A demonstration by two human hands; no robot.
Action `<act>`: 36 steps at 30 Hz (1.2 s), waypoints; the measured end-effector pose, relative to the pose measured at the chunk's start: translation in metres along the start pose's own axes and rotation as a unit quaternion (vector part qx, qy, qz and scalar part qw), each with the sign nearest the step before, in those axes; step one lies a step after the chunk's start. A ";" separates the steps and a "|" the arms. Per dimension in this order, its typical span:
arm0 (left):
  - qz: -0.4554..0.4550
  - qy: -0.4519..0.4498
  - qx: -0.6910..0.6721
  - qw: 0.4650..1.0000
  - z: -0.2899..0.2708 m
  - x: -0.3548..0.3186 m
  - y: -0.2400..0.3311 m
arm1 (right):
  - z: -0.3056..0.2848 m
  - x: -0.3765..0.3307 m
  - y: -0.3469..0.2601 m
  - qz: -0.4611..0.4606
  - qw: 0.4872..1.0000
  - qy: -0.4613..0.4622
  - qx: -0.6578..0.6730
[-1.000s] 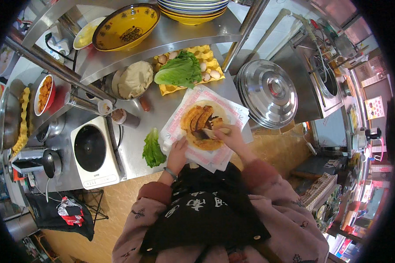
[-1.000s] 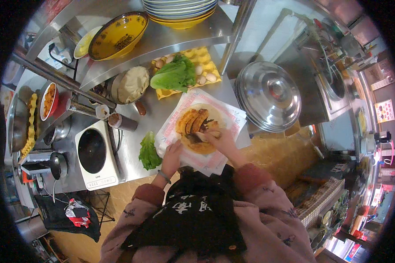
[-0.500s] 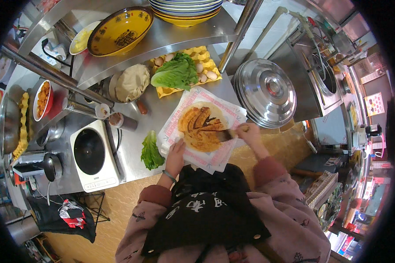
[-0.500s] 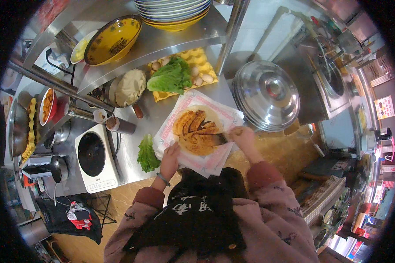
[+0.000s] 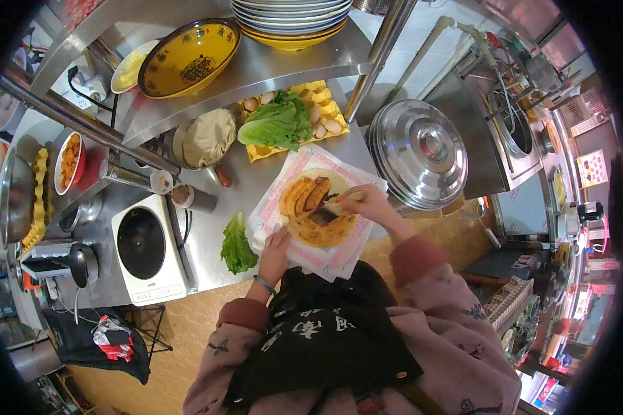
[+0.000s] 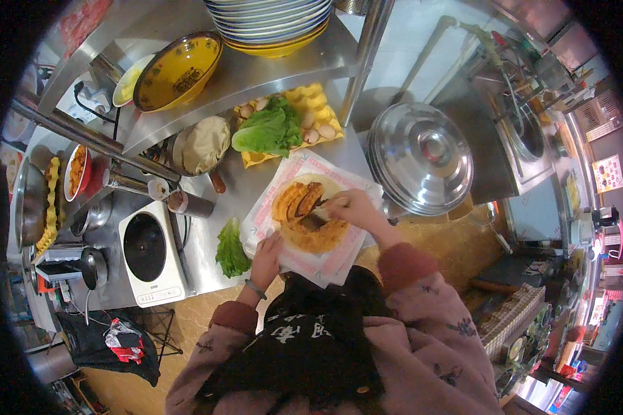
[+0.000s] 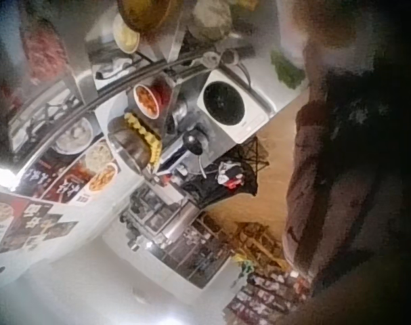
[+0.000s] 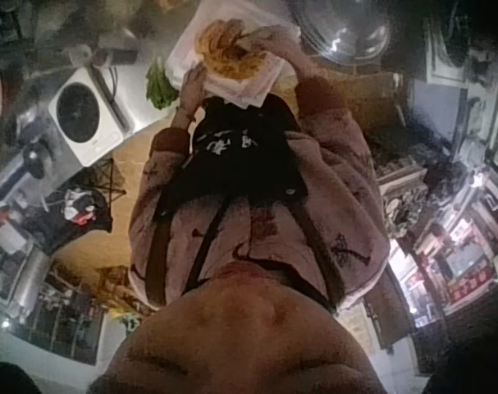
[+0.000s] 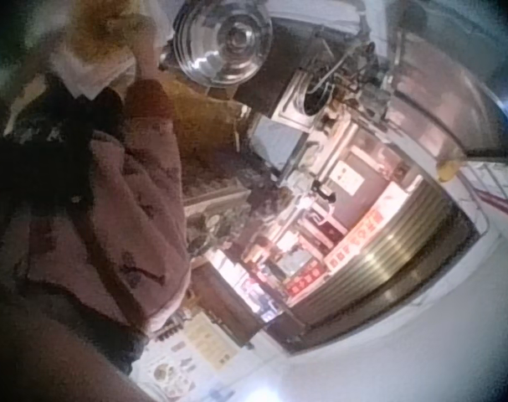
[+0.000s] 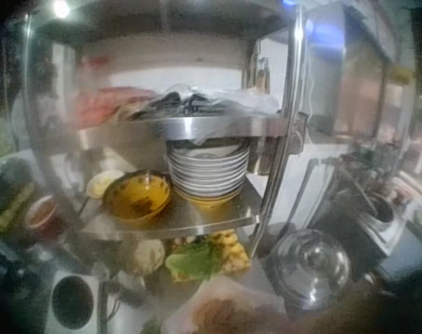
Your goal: The person prepares a food wrap by placing a thin sheet on a paper, adding sauce, fried items, and lettuce, then folding the paper around the contents. The person also retrieves a tray and moves around the kitchen before assembling the wrap.
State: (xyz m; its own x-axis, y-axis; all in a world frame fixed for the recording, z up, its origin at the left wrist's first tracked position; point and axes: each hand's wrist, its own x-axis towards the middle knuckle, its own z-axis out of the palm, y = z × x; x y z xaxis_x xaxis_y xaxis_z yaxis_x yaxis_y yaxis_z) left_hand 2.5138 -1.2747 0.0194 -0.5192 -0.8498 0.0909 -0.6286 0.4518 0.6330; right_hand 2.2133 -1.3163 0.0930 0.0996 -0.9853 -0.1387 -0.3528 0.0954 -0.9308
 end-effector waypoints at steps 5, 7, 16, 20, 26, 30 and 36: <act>-0.007 0.011 -0.008 1.000 0.000 -0.001 0.001 | -0.030 0.037 0.002 0.079 0.990 0.086 -0.083; -0.002 0.014 -0.010 1.000 0.000 -0.001 0.001 | -0.034 0.041 0.000 0.092 0.988 0.095 -0.075; -0.022 0.008 -0.016 1.000 0.000 -0.002 0.002 | 0.019 0.064 0.019 0.052 0.990 0.130 -0.019; -0.020 0.018 -0.028 0.999 0.001 -0.002 0.002 | 0.007 0.056 0.010 0.076 0.984 0.157 -0.031; -0.003 0.024 -0.014 1.000 0.001 -0.002 0.001 | 0.046 0.059 -0.015 0.007 0.992 0.128 -0.001; 0.002 0.022 0.013 1.000 0.003 -0.003 0.000 | 0.014 0.059 0.009 0.064 0.964 0.255 -0.029; -0.001 0.009 0.002 1.000 0.003 -0.002 0.000 | 0.040 0.046 0.024 -0.021 0.965 0.257 -0.048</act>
State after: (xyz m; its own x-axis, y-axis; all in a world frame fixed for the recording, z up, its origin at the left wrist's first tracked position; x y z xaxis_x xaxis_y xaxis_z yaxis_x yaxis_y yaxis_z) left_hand 2.5133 -1.2726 0.0170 -0.5076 -0.8555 0.1026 -0.6326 0.4508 0.6297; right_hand 2.2468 -1.3541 0.0503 -0.3511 -0.9301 0.1078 -0.4447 0.0643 -0.8934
